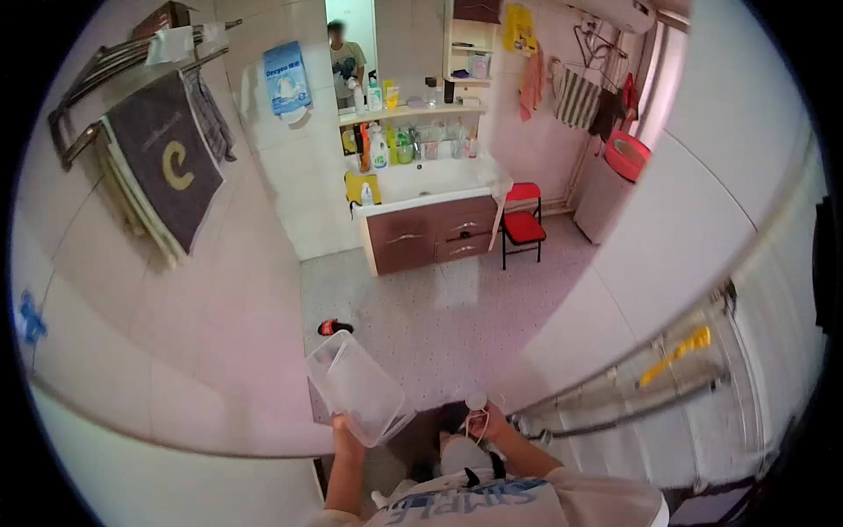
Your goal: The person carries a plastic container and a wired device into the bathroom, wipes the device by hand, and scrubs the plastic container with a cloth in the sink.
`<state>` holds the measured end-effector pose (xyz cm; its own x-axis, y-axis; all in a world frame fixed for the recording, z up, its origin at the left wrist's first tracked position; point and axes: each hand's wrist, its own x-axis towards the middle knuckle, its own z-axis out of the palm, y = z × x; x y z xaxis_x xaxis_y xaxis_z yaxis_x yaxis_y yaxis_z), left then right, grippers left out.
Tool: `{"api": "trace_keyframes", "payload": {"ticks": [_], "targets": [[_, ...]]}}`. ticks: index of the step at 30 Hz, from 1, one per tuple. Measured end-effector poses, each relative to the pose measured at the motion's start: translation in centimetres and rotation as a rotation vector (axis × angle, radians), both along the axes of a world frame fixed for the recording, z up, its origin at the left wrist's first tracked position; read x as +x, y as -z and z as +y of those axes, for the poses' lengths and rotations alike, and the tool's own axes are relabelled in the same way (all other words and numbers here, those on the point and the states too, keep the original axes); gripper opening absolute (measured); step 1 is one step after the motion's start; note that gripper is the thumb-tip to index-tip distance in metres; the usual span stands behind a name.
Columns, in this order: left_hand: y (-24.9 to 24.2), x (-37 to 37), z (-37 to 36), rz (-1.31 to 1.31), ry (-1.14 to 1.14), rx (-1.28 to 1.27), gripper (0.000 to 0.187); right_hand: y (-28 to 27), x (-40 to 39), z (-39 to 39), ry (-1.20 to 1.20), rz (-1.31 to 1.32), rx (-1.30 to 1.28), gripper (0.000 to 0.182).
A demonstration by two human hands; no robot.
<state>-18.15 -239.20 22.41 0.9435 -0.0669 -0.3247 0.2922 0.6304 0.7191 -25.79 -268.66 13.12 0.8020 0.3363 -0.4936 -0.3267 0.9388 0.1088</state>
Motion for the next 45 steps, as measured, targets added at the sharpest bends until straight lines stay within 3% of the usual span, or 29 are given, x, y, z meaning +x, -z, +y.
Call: {"api": "trace_keyframes", "payload": {"ticks": [2,5,6,8,10,17,19,22,25,30,32,36,39,42,45], "targets": [[0.6,5.2,-2.6,0.049,0.009,-0.004,0.046,1.6,4.5,-2.0,0.113,-0.109,0.048,0.031],[0.7,11.7,-6.0,0.268,0.08,-0.046,0.043,-1.9,11.9,-4.5,0.124,0.064,-0.099,0.032],[1.3,14.1,-7.1,0.303,0.128,-0.082,0.042,-0.1,14.2,-6.0,0.077,-0.078,0.046,0.034],[-0.8,18.1,-10.5,0.401,0.085,-0.042,0.046,-2.2,19.0,-8.7,-0.069,-0.072,0.231,0.038],[-0.2,24.6,-14.4,0.393,0.167,-0.042,0.05,-3.2,24.8,-11.3,0.191,0.036,-0.033,0.042],[0.5,38.4,-21.2,0.448,0.169,-0.16,0.054,-3.6,34.8,-17.9,0.351,0.099,-0.085,0.042],[2.2,42.8,-22.3,0.39,0.257,-0.109,0.062,-3.8,37.9,-19.2,0.451,0.118,-0.254,0.04],[2.7,48.9,-24.6,0.364,0.139,0.073,0.069,-3.7,43.0,-21.7,0.561,0.114,-0.255,0.037],[3.7,55.3,-26.1,0.341,0.248,0.147,0.071,-5.2,48.6,-23.7,0.592,0.109,-0.263,0.033],[5.2,63.6,-29.6,0.305,0.271,0.136,0.066,-10.0,59.5,-28.1,0.521,0.109,-0.359,0.028],[4.3,66.2,-31.1,0.334,0.271,0.174,0.067,-11.0,63.9,-31.0,0.466,-0.034,-0.446,0.03],[4.1,69.8,-34.2,0.384,0.201,0.207,0.073,-16.4,72.7,-33.7,0.229,-0.281,-0.344,0.036],[5.4,72.2,-36.4,0.316,0.167,0.246,0.08,-16.4,80.2,-36.3,0.036,-0.41,-0.394,0.043],[6.1,74.3,-39.3,0.327,0.037,0.146,0.086,-15.7,86.7,-37.8,-0.234,-0.299,-0.487,0.046],[8.1,76.4,-42.4,0.449,-0.062,0.262,0.09,-13.8,92.6,-37.3,-0.427,-0.243,-0.422,0.05]]}}
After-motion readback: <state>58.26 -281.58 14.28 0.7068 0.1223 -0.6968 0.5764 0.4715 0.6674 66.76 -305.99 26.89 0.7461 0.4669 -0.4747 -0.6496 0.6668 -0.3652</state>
